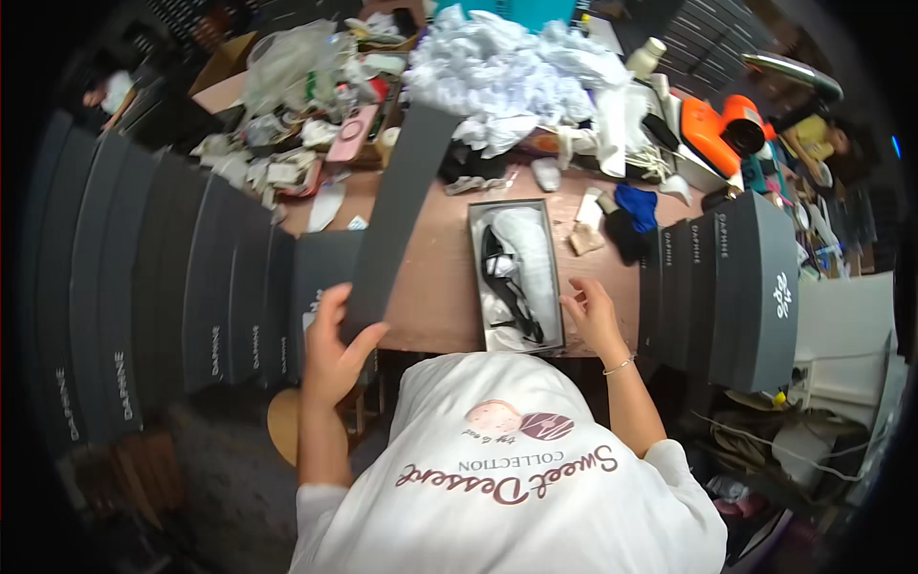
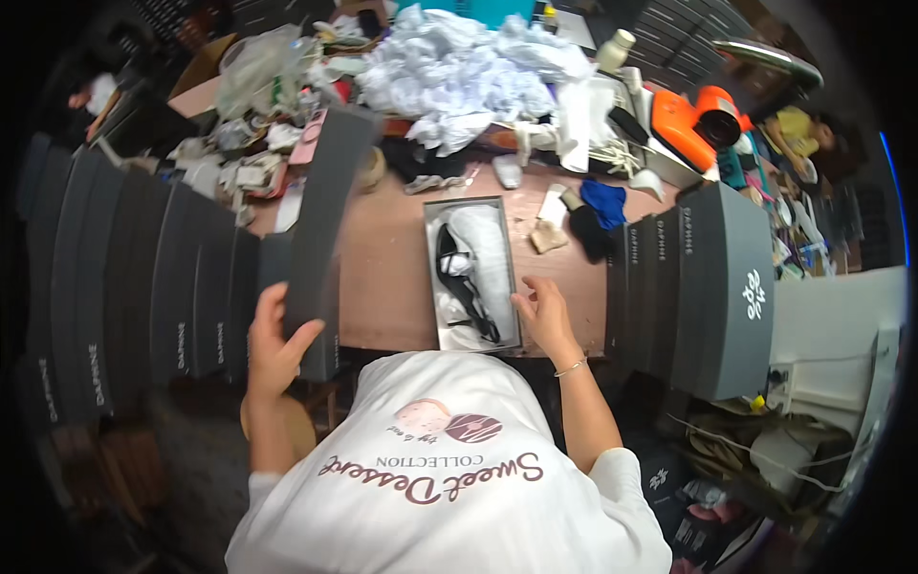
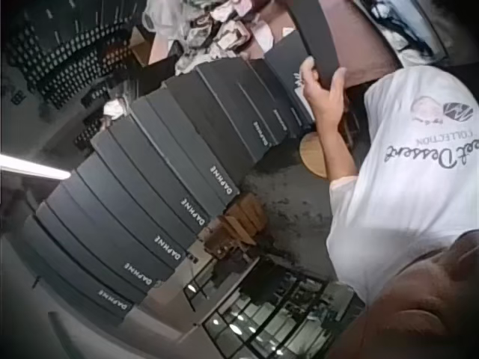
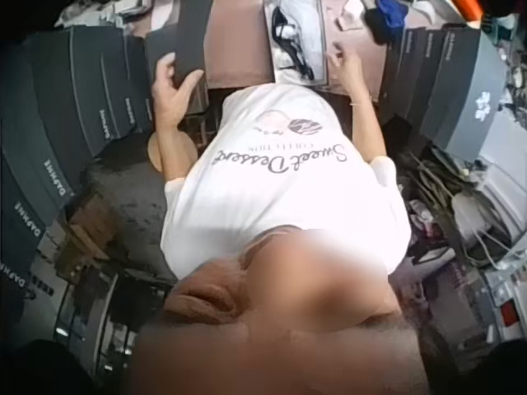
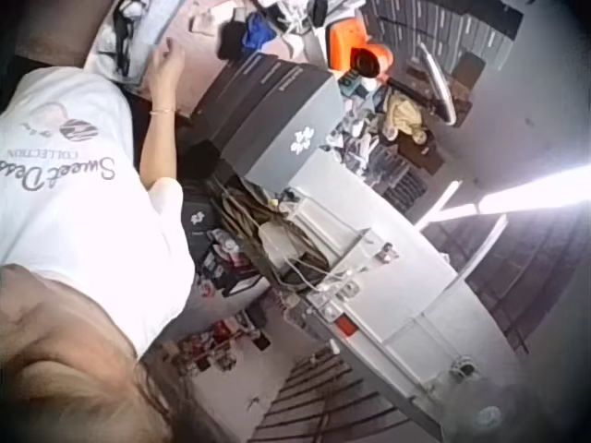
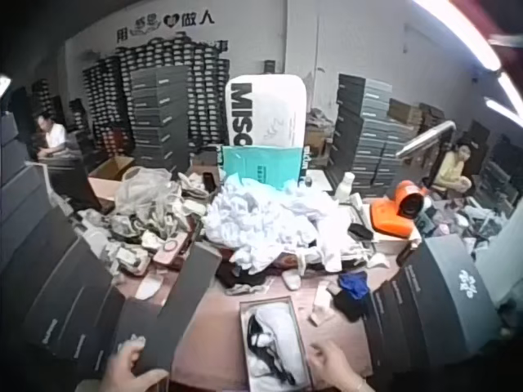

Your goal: Clean and pack black high-heeled shoes into a shoe box with tissue paper.

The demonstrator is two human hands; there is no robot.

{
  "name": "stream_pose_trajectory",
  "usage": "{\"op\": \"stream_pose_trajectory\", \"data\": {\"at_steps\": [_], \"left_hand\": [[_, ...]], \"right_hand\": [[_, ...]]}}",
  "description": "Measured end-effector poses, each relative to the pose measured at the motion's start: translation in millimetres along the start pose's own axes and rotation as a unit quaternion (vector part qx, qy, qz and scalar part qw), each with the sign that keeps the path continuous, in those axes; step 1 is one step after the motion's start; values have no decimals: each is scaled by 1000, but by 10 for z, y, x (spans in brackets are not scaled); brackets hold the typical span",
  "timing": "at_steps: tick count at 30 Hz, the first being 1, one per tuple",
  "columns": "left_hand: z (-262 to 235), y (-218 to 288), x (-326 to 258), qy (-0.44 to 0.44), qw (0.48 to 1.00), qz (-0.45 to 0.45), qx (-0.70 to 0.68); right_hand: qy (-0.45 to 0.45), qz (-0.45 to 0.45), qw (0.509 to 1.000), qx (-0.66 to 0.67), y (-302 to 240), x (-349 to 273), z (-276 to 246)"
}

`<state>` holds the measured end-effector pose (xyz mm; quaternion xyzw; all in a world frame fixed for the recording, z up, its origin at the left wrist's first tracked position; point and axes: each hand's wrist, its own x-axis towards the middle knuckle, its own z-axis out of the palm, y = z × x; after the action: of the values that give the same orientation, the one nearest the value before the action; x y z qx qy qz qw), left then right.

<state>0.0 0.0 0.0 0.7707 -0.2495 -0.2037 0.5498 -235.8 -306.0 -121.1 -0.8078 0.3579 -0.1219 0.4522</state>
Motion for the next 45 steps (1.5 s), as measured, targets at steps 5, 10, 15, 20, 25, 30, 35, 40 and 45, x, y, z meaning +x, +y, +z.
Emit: {"op": "stream_pose_trajectory", "data": {"at_steps": [5, 10, 15, 20, 25, 30, 35, 40, 45], "left_hand": [[190, -673, -128, -15, 931, -72, 358], [834, -445, 162, -41, 954, 94, 283], [1682, -982, 424, -193, 957, -151, -157], [1963, -1201, 375, -281, 950, -90, -108], [2110, -1102, 330, -332, 861, 235, 305], [2044, -870, 280, -210, 973, -91, -24], [1851, -490, 489, -454, 653, -364, -484], [1810, -393, 551, -394, 533, -362, -655], [1947, -516, 714, -263, 706, -342, -561]], "right_hand": [[-24, -52, 997, -51, -22, 166, -182], [-155, -60, 935, -313, 148, 308, 809], [-109, -67, 943, -307, -73, 477, 638], [3, -74, 989, -126, 52, 430, 330], [11, -47, 997, 66, -84, 386, 45], [-38, 24, 942, 333, -102, 349, -452], [-71, -292, 949, 92, -679, 196, -802], [-56, -454, 878, -141, -781, 474, -716], [-156, -318, 932, -72, -832, 419, -411]]}}
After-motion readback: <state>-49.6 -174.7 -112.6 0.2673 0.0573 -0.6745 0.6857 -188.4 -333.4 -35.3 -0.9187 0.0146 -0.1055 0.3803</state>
